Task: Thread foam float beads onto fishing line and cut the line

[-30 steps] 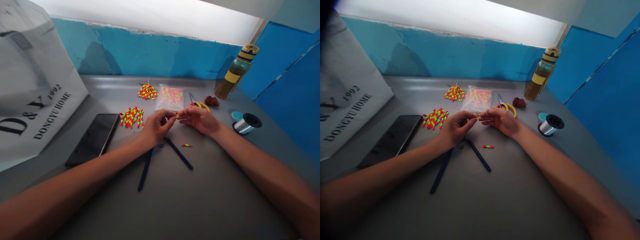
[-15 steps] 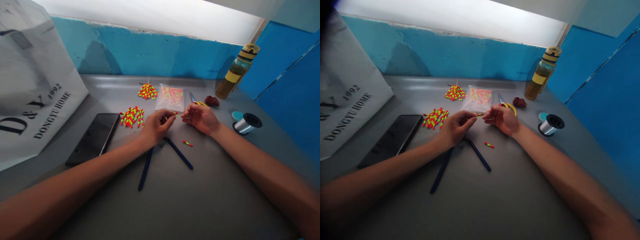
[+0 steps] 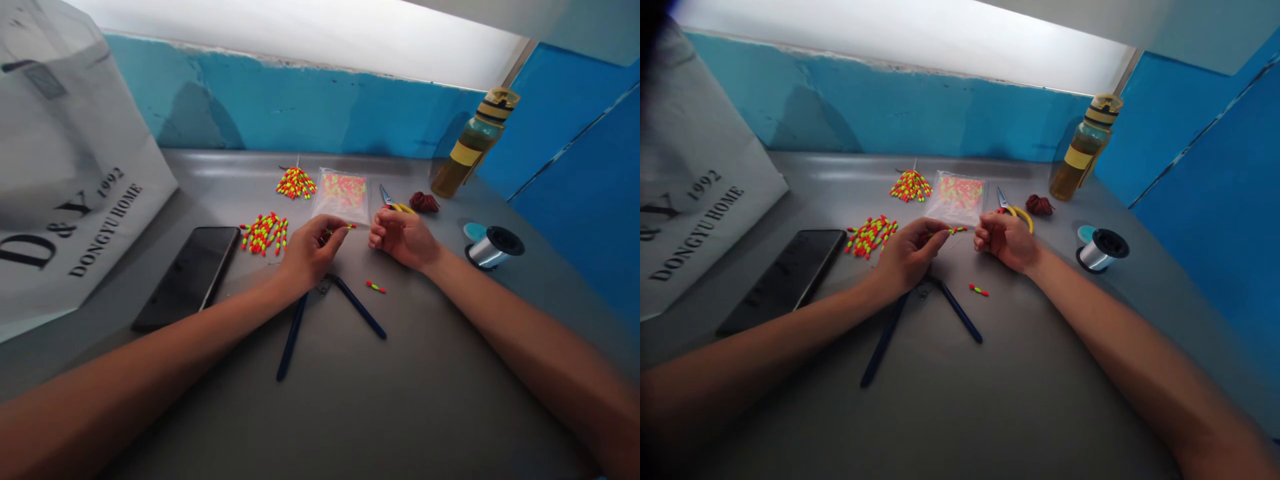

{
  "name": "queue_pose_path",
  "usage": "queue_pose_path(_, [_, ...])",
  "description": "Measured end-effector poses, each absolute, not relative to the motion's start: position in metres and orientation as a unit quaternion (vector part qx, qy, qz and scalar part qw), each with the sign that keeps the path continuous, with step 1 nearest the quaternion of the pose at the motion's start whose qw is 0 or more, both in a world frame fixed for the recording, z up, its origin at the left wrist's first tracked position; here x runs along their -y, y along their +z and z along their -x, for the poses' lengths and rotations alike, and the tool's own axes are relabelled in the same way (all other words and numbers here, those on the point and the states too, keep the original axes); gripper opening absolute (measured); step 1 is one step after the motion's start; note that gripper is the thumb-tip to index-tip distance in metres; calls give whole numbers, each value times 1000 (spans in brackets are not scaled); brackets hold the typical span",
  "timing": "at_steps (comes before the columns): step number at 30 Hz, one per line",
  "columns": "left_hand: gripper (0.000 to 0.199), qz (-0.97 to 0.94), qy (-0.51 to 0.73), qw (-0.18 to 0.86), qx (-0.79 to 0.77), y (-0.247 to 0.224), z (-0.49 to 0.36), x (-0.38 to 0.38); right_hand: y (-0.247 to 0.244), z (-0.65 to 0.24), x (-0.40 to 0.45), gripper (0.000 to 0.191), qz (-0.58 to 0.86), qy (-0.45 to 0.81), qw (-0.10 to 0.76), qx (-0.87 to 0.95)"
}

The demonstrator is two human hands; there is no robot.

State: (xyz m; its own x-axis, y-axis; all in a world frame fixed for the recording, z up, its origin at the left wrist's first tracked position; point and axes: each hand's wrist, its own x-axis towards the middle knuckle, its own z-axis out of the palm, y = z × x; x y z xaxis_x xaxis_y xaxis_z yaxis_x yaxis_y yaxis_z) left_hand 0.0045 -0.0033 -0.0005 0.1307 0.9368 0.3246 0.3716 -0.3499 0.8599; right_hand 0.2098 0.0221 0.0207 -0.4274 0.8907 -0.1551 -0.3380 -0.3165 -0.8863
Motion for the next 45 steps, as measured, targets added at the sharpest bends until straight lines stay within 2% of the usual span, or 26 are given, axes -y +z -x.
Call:
queue_pose_path(13, [18, -681, 453, 341, -463, -6, -2, 0, 21, -209, -23, 21, 335, 738, 414, 415])
queue_pose_path(18, [13, -667, 470, 365, -448, -3, -4, 2, 21, -207, -20, 7, 348, 718, 445, 406])
queue_pose_path(23, [19, -654, 490, 350, -457, -1, -6, 3, 20, -206, -20, 8, 347, 707, 467, 403])
queue_pose_path(29, [29, -674, 481, 344, -443, -1, -4, 3, 19, -210, -22, 17, 349, 721, 398, 447])
queue_pose_path(34, [12, -698, 447, 321, -457, 1, -4, 4, 20, -208, -20, 20, 342, 707, 387, 483])
queue_pose_path(40, [32, -708, 427, 343, -445, 4, -3, 5, 18, -205, -18, 22, 361, 677, 388, 511])
queue_pose_path(45, [35, -719, 418, 342, -438, 6, -2, 7, 16, -204, -17, 27, 373, 655, 388, 530])
